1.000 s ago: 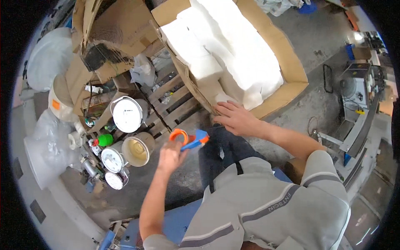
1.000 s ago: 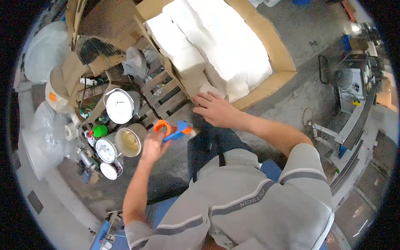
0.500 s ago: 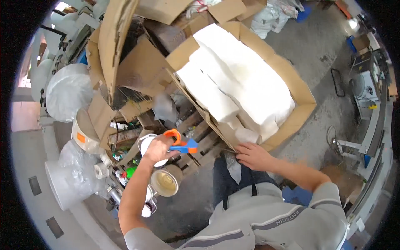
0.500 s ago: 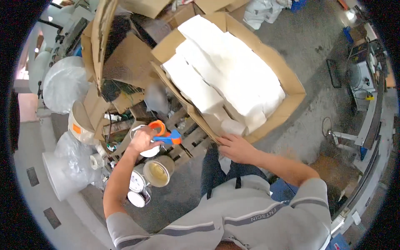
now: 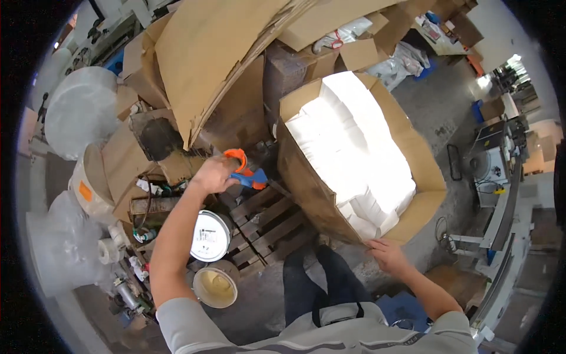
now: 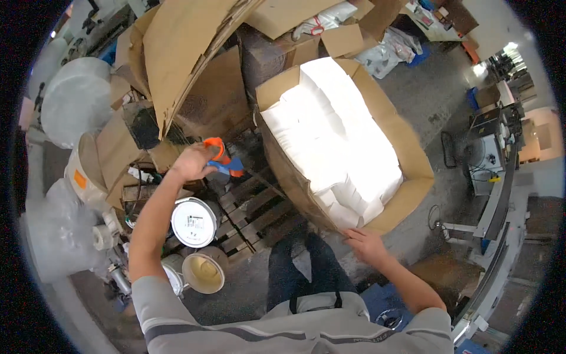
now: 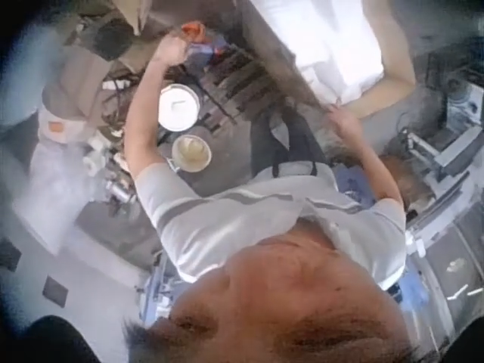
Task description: Collecting stacks of paper products from a conveyor and placing them into a cardboard box for packaging.
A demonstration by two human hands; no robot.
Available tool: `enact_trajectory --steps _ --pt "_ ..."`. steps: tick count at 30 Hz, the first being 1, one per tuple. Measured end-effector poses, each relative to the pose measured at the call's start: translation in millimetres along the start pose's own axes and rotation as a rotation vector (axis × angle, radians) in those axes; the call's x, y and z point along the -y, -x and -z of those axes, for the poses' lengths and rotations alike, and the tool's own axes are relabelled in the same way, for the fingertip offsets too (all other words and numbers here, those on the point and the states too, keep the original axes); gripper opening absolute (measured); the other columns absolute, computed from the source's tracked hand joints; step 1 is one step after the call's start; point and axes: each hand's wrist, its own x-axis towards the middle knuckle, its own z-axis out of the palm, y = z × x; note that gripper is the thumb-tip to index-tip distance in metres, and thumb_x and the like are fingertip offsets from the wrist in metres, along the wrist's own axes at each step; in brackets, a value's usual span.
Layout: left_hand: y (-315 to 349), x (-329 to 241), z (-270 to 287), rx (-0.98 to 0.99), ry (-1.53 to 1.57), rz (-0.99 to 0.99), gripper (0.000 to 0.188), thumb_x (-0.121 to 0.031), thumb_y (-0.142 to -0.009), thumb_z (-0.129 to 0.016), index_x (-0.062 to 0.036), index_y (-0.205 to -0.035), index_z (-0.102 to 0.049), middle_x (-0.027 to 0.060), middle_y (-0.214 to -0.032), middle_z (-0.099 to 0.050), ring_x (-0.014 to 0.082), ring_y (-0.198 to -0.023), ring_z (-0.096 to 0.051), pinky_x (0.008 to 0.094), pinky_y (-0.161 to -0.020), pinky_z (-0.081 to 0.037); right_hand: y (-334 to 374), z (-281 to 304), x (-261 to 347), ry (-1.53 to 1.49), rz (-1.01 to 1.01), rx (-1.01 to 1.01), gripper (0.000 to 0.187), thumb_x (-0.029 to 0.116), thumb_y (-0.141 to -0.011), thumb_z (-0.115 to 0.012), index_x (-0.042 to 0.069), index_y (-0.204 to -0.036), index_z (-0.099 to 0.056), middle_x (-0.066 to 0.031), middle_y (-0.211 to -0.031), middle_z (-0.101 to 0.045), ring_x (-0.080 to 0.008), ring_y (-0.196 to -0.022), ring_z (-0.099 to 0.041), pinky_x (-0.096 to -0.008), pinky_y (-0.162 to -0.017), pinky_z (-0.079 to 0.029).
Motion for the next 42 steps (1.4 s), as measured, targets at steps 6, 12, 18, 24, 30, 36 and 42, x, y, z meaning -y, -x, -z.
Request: enact_trajectory --steps 6,12,18,24,30,36,42 --pt "-7.6 46.6 13.6 -0.047 -0.087 0.155 0.043 -0.044 -0.087 -0.063 -0.0053 -0.106 -0.065 0.0169 -0.105 -0.068 0.0321 -0.108 -0.061 0.0483 -0.102 -0.038 11.2 -4.1 -9.0 -0.058 -0.076 0.051 0.022 -0.001 -0.068 -0.064 0.006 -0.089 -0.065 -0.0114 -0.118 -0.066 -0.0332 -0.105 -0.063 -0.0415 -0.085 -0.054" --pt "-46.4 56.6 10.5 0.000 -0.068 0.236 0.038 -0.038 -0.083 -0.067 -0.0077 -0.105 -0.060 0.0154 -0.101 -0.064 0.0340 -0.107 -0.059 0.0469 -0.094 -0.044 -1.1 7.4 -12.9 -0.084 -0.105 0.062 0.020 -0.001 -0.070 -0.066 0.008 -0.087 -0.068 -0.0112 -0.115 -0.067 -0.0316 -0.108 -0.063 -0.0411 -0.088 -0.054" --pt "-90.0 50.2 45.9 0.005 -0.050 0.169 0.042 -0.041 -0.086 -0.065 -0.0061 -0.108 -0.062 0.0131 -0.108 -0.064 0.0319 -0.112 -0.057 0.0519 -0.099 -0.042 -18.8 17.9 -24.7 -0.134 -0.063 0.179 0.022 0.006 -0.075 -0.068 0.008 -0.097 -0.065 -0.0134 -0.126 -0.060 -0.0328 -0.112 -0.060 -0.0425 -0.089 -0.052" --pt "-121.2 46.0 37.9 0.074 -0.106 0.181 0.049 -0.049 -0.087 -0.061 -0.0055 -0.112 -0.062 0.0133 -0.111 -0.065 0.0305 -0.113 -0.058 0.0531 -0.099 -0.041 -64.5 27.9 -22.0 -0.184 0.008 0.294 0.021 0.011 -0.076 -0.068 0.009 -0.097 -0.066 -0.0120 -0.111 -0.062 -0.0322 -0.098 -0.063 -0.0430 -0.080 -0.052" --pt "-131.5 16.0 5.8 -0.026 -0.063 0.369 0.045 -0.048 -0.088 -0.062 -0.0086 -0.110 -0.064 0.0130 -0.107 -0.067 0.0270 -0.110 -0.059 0.0473 -0.092 -0.044 -62.3 15.2 -19.7 -0.148 -0.037 0.225 0.018 0.013 -0.078 -0.067 0.010 -0.096 -0.066 -0.0094 -0.093 -0.062 -0.0313 -0.086 -0.064 -0.0426 -0.072 -0.052" --pt "-122.1 -33.5 -22.8 -0.193 0.069 0.659 0.042 -0.047 -0.088 -0.062 -0.0086 -0.104 -0.065 0.0118 -0.100 -0.069 0.0280 -0.104 -0.062 0.0464 -0.089 -0.044 -63.5 9.3 -8.6 -0.121 -0.099 0.095 0.014 0.014 -0.080 -0.068 0.010 -0.093 -0.065 -0.0099 -0.092 -0.063 -0.0318 -0.081 -0.064 -0.0430 -0.068 -0.053" --pt "-123.3 -71.2 -65.0 -0.629 0.073 0.800 0.042 -0.044 -0.087 -0.065 -0.0061 -0.105 -0.066 0.0150 -0.097 -0.069 0.0343 -0.098 -0.064 0.0504 -0.091 -0.046 -65.2 4.0 3.0 -0.118 -0.269 0.059 0.014 0.016 -0.082 -0.069 0.007 -0.091 -0.064 -0.0127 -0.093 -0.064 -0.0344 -0.080 -0.064 -0.0438 -0.067 -0.052"
